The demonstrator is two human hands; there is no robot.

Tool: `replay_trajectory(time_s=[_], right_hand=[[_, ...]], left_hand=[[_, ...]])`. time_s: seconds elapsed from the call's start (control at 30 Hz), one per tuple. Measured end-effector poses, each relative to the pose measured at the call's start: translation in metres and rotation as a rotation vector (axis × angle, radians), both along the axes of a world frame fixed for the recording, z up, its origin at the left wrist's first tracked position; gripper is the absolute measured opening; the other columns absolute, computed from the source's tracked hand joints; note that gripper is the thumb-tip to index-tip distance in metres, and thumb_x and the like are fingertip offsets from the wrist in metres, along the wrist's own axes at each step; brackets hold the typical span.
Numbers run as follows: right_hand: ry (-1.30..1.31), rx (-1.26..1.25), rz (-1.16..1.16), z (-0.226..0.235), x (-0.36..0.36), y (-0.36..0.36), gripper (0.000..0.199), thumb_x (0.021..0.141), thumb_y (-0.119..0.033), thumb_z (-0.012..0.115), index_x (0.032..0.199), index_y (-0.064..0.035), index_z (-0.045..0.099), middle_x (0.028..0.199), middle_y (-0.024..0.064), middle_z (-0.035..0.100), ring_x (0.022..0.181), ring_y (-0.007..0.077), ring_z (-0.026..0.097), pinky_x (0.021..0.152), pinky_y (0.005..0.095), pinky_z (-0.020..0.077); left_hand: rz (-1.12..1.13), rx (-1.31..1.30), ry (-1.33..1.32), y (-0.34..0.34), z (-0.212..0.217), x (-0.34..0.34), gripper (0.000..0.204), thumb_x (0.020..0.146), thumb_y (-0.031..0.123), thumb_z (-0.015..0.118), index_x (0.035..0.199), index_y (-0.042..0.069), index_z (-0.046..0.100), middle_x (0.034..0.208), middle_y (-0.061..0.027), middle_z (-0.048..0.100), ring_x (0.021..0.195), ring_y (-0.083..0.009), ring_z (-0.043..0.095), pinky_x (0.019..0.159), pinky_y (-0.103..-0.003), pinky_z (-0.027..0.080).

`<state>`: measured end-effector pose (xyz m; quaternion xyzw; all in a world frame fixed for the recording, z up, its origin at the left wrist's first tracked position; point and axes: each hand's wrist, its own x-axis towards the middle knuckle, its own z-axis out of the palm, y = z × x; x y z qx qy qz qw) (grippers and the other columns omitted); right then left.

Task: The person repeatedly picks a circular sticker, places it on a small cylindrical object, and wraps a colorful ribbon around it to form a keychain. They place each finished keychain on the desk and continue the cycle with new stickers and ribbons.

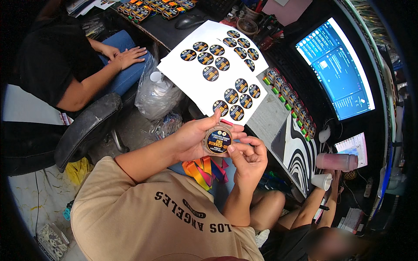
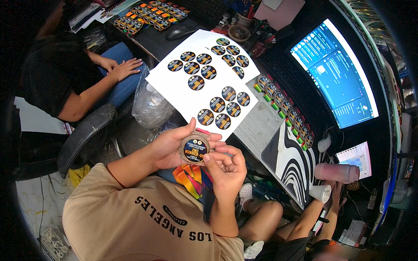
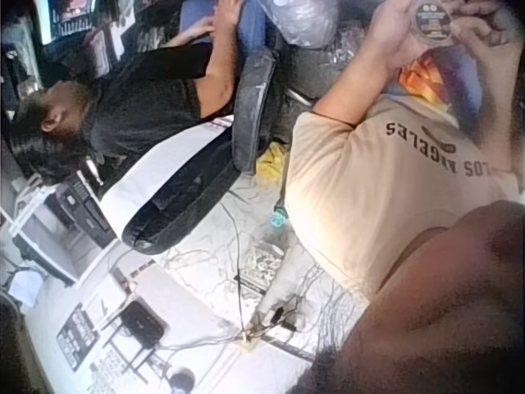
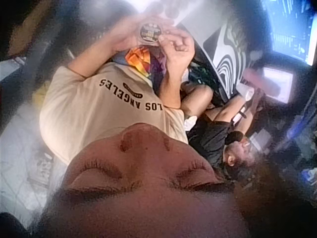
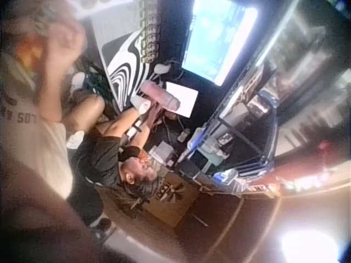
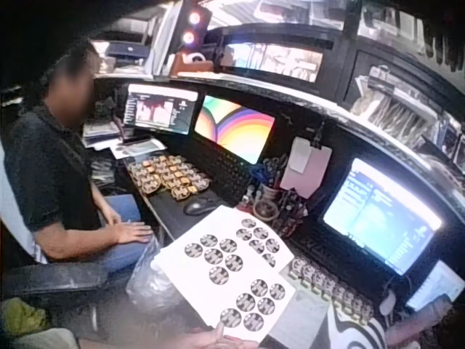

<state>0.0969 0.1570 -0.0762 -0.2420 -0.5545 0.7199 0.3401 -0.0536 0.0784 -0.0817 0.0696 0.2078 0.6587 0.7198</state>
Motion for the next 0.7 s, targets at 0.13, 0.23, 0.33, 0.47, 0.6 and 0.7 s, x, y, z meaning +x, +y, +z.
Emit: replay_trajectory(time_s=[0.13,0.23,0.33,0.47,0.6,0.7], right_hand=[[-0.027,-0.033,-0.065,0.0008,-0.0038,-0.0029,0.033,0.078,0.008,0.07,0.104,0.0009,0.052,0.08,0.0129,0.07,0.061,0.0048,0.058,0.05,0.0149,0.0374],[-0.013,-0.037,-0.065,0.0002,-0.005,-0.0035,0.032,0.078,0.008,0.07,0.103,0.0014,0.052,0.08,0.0135,0.07,0.062,0.0075,0.061,0.051,0.0158,0.0401],[-0.027,-0.042,-0.057,-0.0024,-0.0039,-0.0026,0.031,0.078,0.009,0.069,0.103,0.0022,0.051,0.081,0.0146,0.07,0.066,0.011,0.064,0.055,0.0178,0.0458],[-0.001,0.013,-0.002,-0.0065,-0.0013,0.0004,0.028,0.083,0.013,0.062,0.107,0.0041,0.049,0.089,0.0177,0.068,0.078,0.0165,0.067,0.07,0.0246,0.0555],[-0.012,0.029,-0.025,-0.0091,-0.0014,-0.0007,0.029,0.083,0.012,0.063,0.107,0.0042,0.049,0.09,0.0165,0.068,0.078,0.0149,0.067,0.069,0.0231,0.0545],[-0.035,0.031,-0.078,-0.0091,-0.0022,-0.0034,0.03,0.081,0.013,0.065,0.105,0.0039,0.051,0.087,0.0159,0.069,0.075,0.0127,0.066,0.067,0.0209,0.0523]], left_hand=[[0.034,0.0,0.009,-0.0001,-0.0019,0.0014,0.07,0.101,0.051,0.024,0.139,-0.008,0.034,0.135,-0.0219,0.048,0.124,-0.0282,0.051,0.1,-0.041,0.047],[0.028,-0.001,0.002,-0.0008,-0.0022,0.0007,0.07,0.101,0.05,0.024,0.138,-0.008,0.035,0.134,-0.0216,0.049,0.124,-0.0283,0.051,0.099,-0.041,0.048],[0.024,0.004,0.007,-0.0005,-0.0018,0.0004,0.07,0.101,0.05,0.024,0.138,-0.009,0.035,0.134,-0.0217,0.048,0.123,-0.0276,0.052,0.098,-0.039,0.049],[0.042,-0.013,0.02,0.0,-0.0018,0.0012,0.07,0.102,0.049,0.022,0.138,-0.009,0.035,0.133,-0.0214,0.05,0.122,-0.0264,0.053,0.099,-0.038,0.048],[0.036,-0.011,0.041,0.0003,-0.0035,0.0014,0.07,0.102,0.048,0.021,0.138,-0.01,0.034,0.132,-0.0213,0.051,0.122,-0.026,0.053,0.101,-0.038,0.046],[0.04,0.009,0.052,-0.0001,-0.0043,0.0021,0.069,0.102,0.047,0.02,0.138,-0.01,0.034,0.132,-0.0212,0.051,0.123,-0.0262,0.052,0.103,-0.039,0.044]])
